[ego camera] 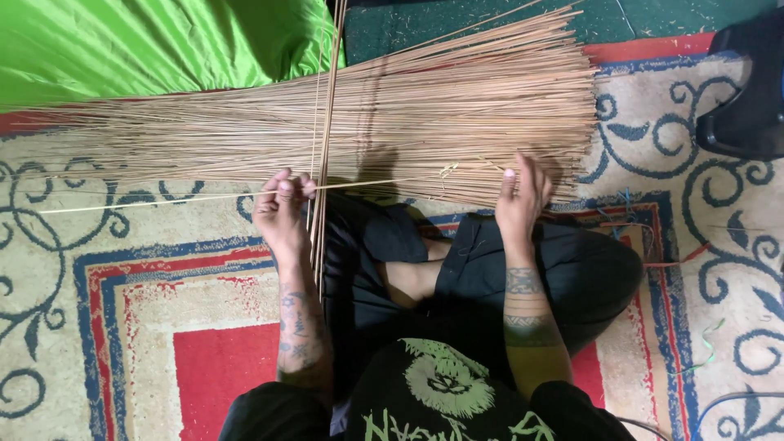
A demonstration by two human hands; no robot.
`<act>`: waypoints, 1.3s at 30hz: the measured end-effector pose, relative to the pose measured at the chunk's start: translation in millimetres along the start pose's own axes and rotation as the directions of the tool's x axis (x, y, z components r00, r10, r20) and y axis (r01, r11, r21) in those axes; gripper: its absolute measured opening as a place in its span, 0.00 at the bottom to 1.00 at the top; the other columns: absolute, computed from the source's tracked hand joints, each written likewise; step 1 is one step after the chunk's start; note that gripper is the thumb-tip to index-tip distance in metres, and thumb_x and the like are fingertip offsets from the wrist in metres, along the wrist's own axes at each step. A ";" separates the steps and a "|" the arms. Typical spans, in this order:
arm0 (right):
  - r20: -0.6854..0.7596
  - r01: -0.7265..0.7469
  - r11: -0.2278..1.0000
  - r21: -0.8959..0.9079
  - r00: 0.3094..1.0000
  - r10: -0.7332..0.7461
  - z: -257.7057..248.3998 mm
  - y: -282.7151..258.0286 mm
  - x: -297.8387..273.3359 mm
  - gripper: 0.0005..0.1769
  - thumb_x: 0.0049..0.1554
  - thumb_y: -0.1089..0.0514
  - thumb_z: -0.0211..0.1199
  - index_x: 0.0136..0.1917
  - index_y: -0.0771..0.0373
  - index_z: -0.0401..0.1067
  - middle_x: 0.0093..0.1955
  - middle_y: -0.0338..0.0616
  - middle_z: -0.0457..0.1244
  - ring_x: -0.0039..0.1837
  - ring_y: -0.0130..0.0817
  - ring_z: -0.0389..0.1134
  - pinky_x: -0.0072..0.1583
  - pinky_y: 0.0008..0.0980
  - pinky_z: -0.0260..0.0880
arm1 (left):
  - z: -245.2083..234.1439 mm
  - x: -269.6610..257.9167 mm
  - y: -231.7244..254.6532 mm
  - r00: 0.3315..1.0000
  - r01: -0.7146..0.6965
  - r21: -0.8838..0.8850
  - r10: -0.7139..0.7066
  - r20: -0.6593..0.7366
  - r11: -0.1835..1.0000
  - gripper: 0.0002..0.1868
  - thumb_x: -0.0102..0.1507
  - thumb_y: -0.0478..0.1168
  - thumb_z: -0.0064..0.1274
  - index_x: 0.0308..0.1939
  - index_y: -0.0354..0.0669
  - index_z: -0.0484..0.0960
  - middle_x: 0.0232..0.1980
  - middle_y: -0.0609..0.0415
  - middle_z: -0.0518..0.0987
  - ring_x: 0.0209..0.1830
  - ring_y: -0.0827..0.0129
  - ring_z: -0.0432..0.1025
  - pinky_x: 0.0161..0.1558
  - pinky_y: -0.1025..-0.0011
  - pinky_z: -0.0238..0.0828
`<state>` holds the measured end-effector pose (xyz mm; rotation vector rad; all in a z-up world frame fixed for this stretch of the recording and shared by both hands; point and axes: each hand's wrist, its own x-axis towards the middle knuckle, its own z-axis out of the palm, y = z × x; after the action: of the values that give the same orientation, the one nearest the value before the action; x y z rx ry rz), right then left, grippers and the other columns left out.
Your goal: Weaving thin wooden sticks through a set of vertical warp sticks to create a mat or broom.
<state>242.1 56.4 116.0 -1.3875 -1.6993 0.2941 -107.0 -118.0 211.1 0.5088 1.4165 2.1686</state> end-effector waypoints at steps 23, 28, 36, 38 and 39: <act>0.061 0.062 0.967 0.247 0.995 -0.079 -12.9 -88.7 36.7 0.08 0.68 0.61 0.56 0.55 0.61 0.76 0.44 0.54 0.68 0.50 0.56 0.72 0.53 0.46 0.71 | 47.8 -68.6 -51.2 0.951 0.115 0.187 -0.162 0.262 0.976 0.10 0.67 0.30 0.57 0.52 0.31 0.81 0.43 0.44 0.84 0.44 0.66 0.79 0.52 0.64 0.78; -0.071 0.154 0.896 0.416 0.988 -0.137 -20.3 -112.6 21.1 0.12 0.69 0.61 0.53 0.56 0.65 0.77 0.39 0.45 0.65 0.41 0.33 0.68 0.49 0.33 0.71 | 46.8 -91.8 -61.3 0.916 0.183 0.238 -0.253 0.310 0.954 0.10 0.65 0.31 0.59 0.50 0.35 0.84 0.41 0.47 0.85 0.43 0.69 0.80 0.49 0.67 0.77; 0.310 -0.072 0.770 0.634 0.936 -0.167 -21.0 -155.9 -38.2 0.13 0.68 0.58 0.53 0.53 0.67 0.75 0.35 0.43 0.64 0.30 0.26 0.60 0.31 0.26 0.63 | 63.2 -105.5 -49.4 0.659 0.073 0.381 -0.332 0.675 0.922 0.20 0.64 0.35 0.62 0.60 0.42 0.80 0.53 0.43 0.83 0.59 0.53 0.76 0.57 0.53 0.73; 0.418 -0.254 0.657 0.709 0.902 -0.102 -10.8 -149.5 -51.6 0.15 0.69 0.55 0.50 0.54 0.68 0.73 0.31 0.37 0.59 0.29 0.19 0.55 0.29 0.21 0.58 | 66.7 -116.6 -64.1 0.574 0.089 0.376 -0.356 0.737 0.922 0.15 0.67 0.35 0.57 0.58 0.42 0.82 0.51 0.43 0.84 0.58 0.52 0.76 0.57 0.51 0.73; 0.467 -0.361 0.580 0.730 0.883 -0.038 -11.2 -147.1 -52.5 0.16 0.70 0.53 0.49 0.55 0.68 0.70 0.31 0.37 0.56 0.29 0.17 0.53 0.26 0.19 0.56 | 67.8 -124.5 -70.2 0.551 0.122 0.363 -0.367 0.750 0.924 0.09 0.70 0.35 0.52 0.52 0.42 0.83 0.44 0.46 0.84 0.52 0.61 0.75 0.55 0.55 0.73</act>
<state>151.4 -43.9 195.0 -0.7829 -1.4309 1.4121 45.2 -117.9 168.0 1.1497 1.1276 1.1955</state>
